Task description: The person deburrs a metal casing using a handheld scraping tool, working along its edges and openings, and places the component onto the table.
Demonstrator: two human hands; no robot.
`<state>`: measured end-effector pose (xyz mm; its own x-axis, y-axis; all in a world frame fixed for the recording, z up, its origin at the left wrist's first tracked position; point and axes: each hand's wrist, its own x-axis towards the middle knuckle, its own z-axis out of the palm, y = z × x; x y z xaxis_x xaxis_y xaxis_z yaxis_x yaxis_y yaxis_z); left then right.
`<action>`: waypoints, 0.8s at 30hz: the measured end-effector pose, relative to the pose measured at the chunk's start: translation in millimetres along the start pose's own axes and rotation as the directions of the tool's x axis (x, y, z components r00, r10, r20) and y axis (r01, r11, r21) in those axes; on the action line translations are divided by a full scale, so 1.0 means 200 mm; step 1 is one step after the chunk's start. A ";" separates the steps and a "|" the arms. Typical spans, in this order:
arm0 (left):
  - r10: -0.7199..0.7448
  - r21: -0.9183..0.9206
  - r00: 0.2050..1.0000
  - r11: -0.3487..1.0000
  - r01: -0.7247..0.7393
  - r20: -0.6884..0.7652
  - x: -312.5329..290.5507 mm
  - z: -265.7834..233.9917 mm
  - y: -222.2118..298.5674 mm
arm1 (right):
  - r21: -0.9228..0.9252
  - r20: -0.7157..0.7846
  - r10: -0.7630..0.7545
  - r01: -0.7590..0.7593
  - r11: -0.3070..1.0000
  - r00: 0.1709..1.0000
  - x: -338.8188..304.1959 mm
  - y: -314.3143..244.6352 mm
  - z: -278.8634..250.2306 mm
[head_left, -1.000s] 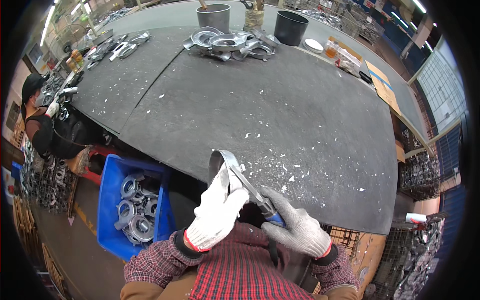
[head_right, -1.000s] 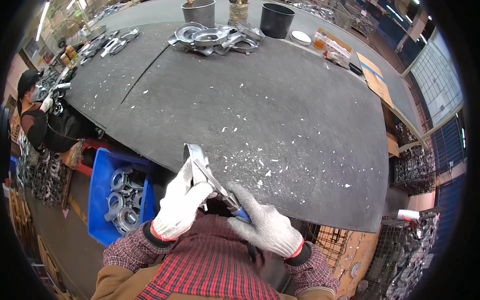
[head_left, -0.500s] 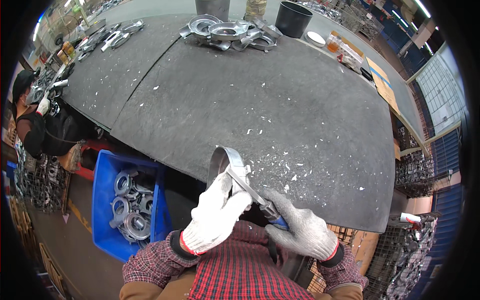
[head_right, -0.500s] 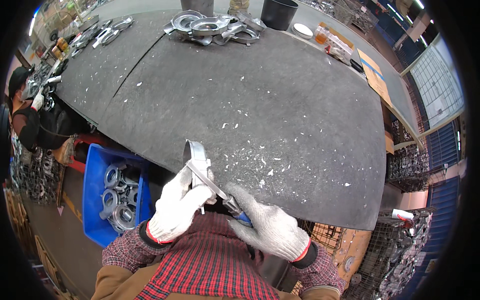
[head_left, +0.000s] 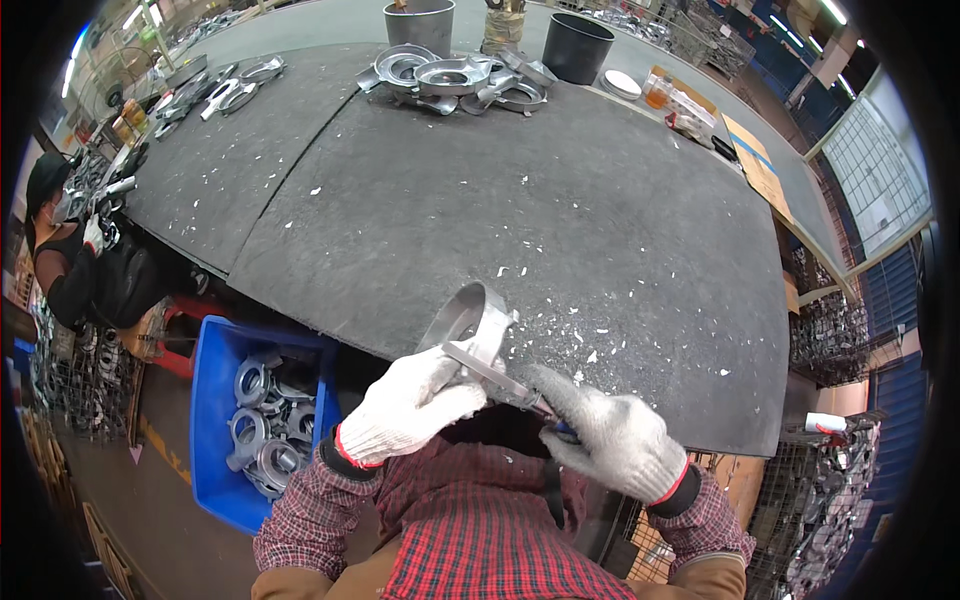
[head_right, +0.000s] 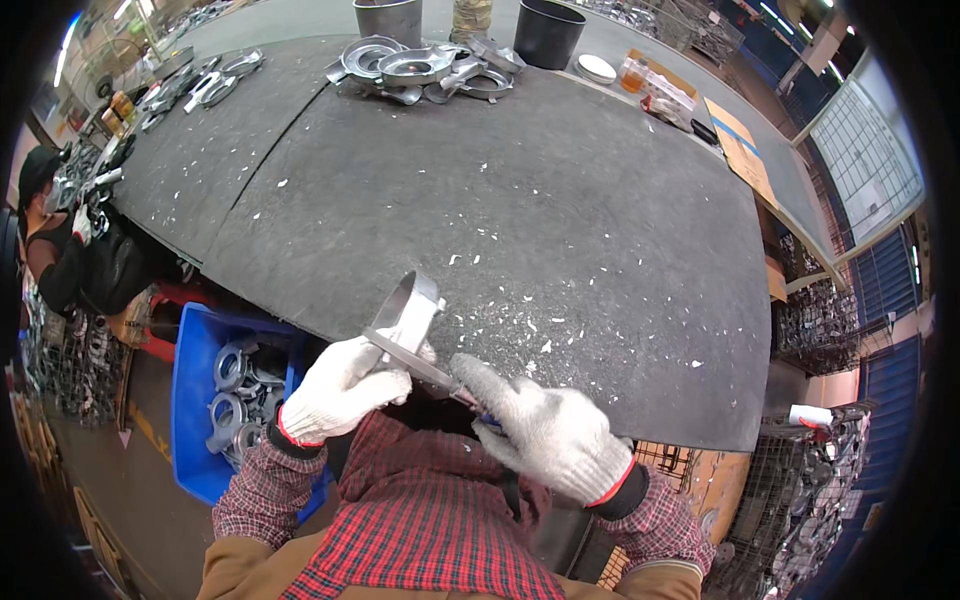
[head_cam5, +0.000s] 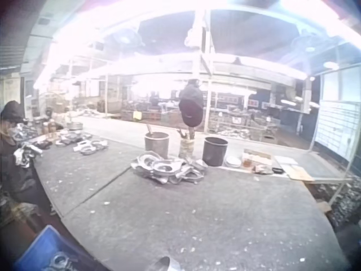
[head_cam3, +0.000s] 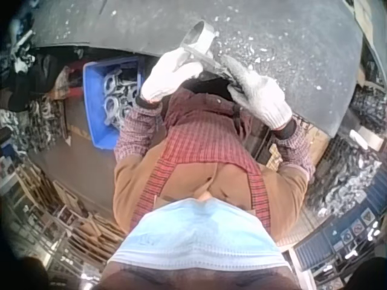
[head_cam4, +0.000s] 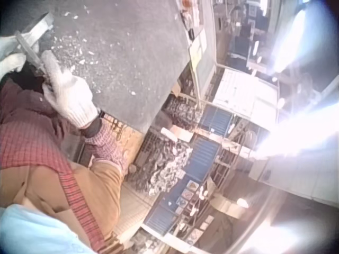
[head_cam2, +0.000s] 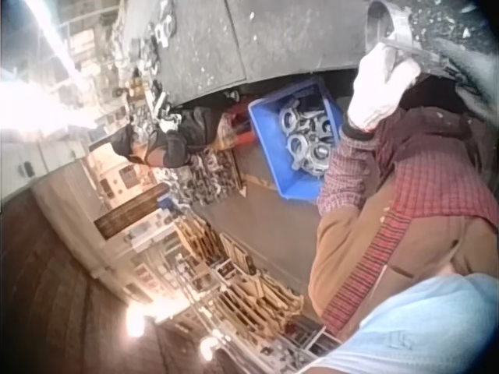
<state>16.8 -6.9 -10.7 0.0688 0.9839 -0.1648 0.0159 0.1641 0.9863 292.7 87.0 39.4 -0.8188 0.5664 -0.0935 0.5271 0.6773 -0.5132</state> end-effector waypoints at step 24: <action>0.413 0.582 0.911 0.742 -0.334 -0.003 -0.04 0.06 0.05 | 0.455 0.134 -0.178 0.099 0.885 0.975 -0.03 0.12 -0.02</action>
<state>29.4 -13.4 0.2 0.0658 0.9642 0.2568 0.5689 -0.2477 0.7842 311.9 102.5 31.2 -0.9224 0.3690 -0.1140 0.2820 0.4419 -0.8516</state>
